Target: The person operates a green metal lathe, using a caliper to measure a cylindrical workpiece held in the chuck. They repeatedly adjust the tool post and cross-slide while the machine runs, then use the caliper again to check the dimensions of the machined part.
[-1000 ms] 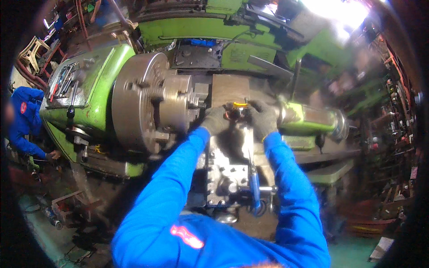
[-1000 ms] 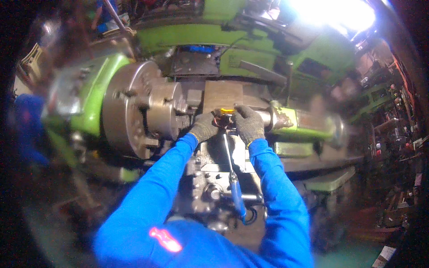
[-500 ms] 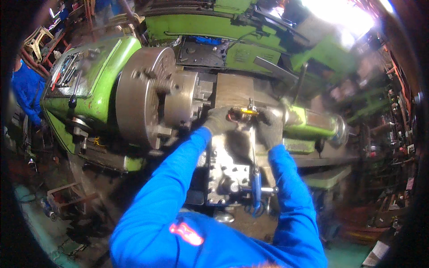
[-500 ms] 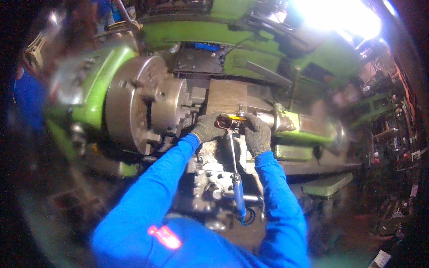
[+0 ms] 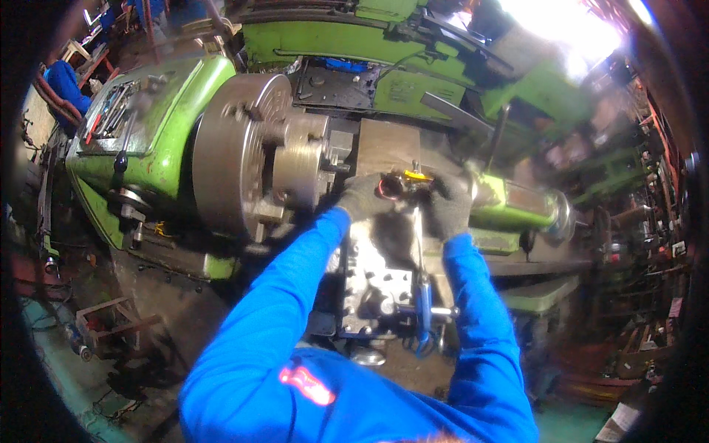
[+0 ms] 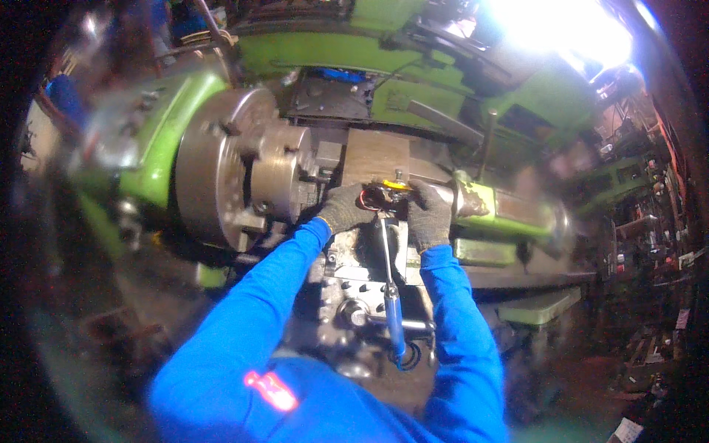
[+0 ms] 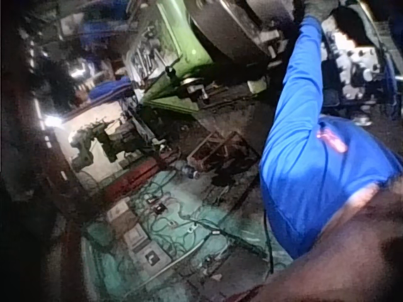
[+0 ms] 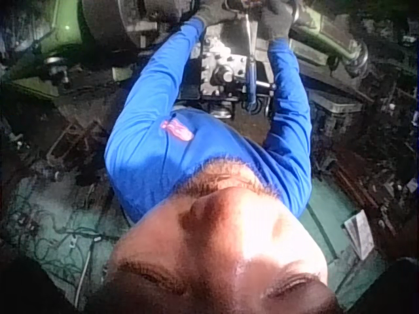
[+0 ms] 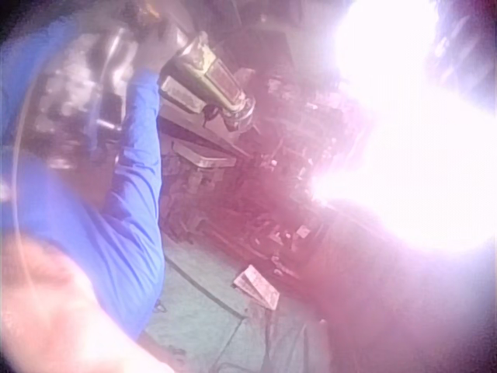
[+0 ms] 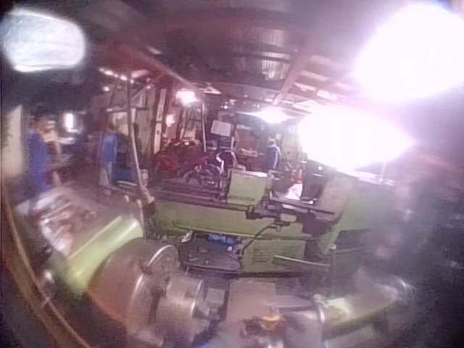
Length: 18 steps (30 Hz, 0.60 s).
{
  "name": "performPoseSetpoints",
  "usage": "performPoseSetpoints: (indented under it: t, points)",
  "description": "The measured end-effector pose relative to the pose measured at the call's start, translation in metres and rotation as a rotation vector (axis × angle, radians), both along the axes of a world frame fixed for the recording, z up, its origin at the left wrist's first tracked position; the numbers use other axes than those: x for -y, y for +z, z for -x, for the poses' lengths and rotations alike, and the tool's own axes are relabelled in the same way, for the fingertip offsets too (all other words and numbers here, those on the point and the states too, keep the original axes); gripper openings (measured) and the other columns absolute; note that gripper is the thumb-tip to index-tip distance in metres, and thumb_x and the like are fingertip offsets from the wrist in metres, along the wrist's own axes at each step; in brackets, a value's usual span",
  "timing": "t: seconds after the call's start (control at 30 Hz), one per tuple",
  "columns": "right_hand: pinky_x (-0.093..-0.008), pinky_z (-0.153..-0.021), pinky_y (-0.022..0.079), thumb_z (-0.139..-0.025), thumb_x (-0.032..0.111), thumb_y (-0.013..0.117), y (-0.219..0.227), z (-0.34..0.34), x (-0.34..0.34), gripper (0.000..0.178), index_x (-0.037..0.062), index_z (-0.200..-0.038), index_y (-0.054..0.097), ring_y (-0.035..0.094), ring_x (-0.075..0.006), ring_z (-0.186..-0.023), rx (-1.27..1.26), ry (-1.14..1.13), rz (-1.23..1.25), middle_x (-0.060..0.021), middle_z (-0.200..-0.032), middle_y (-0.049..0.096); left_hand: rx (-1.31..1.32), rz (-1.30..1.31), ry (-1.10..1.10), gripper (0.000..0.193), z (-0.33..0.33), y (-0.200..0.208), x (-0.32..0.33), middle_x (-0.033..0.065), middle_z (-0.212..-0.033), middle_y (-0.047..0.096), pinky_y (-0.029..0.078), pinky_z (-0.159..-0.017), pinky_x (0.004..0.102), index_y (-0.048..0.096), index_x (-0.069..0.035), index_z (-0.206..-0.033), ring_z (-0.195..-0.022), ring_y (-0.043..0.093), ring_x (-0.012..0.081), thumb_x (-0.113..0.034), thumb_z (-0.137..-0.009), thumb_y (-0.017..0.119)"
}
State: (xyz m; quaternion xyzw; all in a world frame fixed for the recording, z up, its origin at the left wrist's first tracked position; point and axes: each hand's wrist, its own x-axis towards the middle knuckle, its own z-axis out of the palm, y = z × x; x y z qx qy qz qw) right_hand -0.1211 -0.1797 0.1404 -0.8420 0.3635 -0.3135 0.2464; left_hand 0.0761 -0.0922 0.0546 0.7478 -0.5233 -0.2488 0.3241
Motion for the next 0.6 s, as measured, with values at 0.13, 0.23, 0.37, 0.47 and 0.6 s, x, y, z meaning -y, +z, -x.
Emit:
performPoseSetpoints:
  t: [0.13, 0.23, 0.37, 0.47, 0.6]
  points:
    - [-0.0338, -0.094, 0.057, -0.089, 0.003, 0.070, -0.006, 0.005, 0.002, 0.034, 0.0066, -0.123, 0.073, 0.073, -0.0241, -0.107, 0.061, -0.034, -0.002, -0.0153, -0.116, 0.075, -0.011, 0.203, 0.018, 0.053, 0.004, -0.002, -0.004, 0.0172, -0.107, 0.075, 0.055, -0.090, 0.0452, 0.073, -0.011, -0.108, -0.104, 0.071, 0.0360, -0.046, -0.070, 0.083]
    - [-0.0342, -0.095, 0.057, -0.089, 0.003, 0.070, -0.005, 0.007, 0.005, 0.034, 0.0067, -0.123, 0.073, 0.073, -0.0235, -0.107, -0.029, -0.012, 0.048, -0.0154, -0.116, 0.075, 0.077, 0.071, 0.017, 0.054, 0.002, -0.010, 0.000, 0.0176, -0.109, 0.074, 0.054, -0.091, 0.0451, 0.073, -0.012, -0.111, -0.105, 0.070, 0.0366, -0.047, -0.070, 0.082]
    - [-0.0344, -0.095, 0.057, -0.091, 0.004, 0.069, -0.006, 0.006, 0.002, 0.033, 0.0071, -0.124, 0.073, 0.073, -0.0241, -0.108, 0.089, -0.011, -0.152, -0.0158, -0.116, 0.075, -0.037, 0.097, -0.019, 0.050, 0.006, 0.020, -0.013, 0.0178, -0.105, 0.075, 0.055, -0.089, 0.0460, 0.075, -0.014, -0.109, -0.102, 0.071, 0.0365, -0.048, -0.072, 0.080]
    - [-0.0342, -0.096, 0.057, -0.092, 0.006, 0.068, -0.001, -0.002, 0.002, 0.033, 0.0069, -0.125, 0.072, 0.073, -0.0250, -0.109, 0.043, 0.008, -0.136, -0.0163, -0.116, 0.075, 0.035, 0.034, -0.017, 0.046, 0.005, 0.004, -0.004, 0.0179, -0.102, 0.075, 0.055, -0.087, 0.0460, 0.076, -0.015, -0.106, -0.100, 0.071, 0.0367, -0.048, -0.074, 0.078]
    - [-0.0350, -0.096, 0.056, -0.093, 0.006, 0.067, 0.013, -0.015, 0.006, 0.032, 0.0059, -0.125, 0.071, 0.072, -0.0265, -0.110, -0.006, -0.016, -0.133, -0.0176, -0.115, 0.075, 0.114, 0.010, -0.025, 0.041, 0.007, 0.009, 0.000, 0.0174, -0.102, 0.075, 0.055, -0.086, 0.0464, 0.076, -0.015, -0.105, -0.100, 0.071, 0.0374, -0.044, -0.077, 0.076]
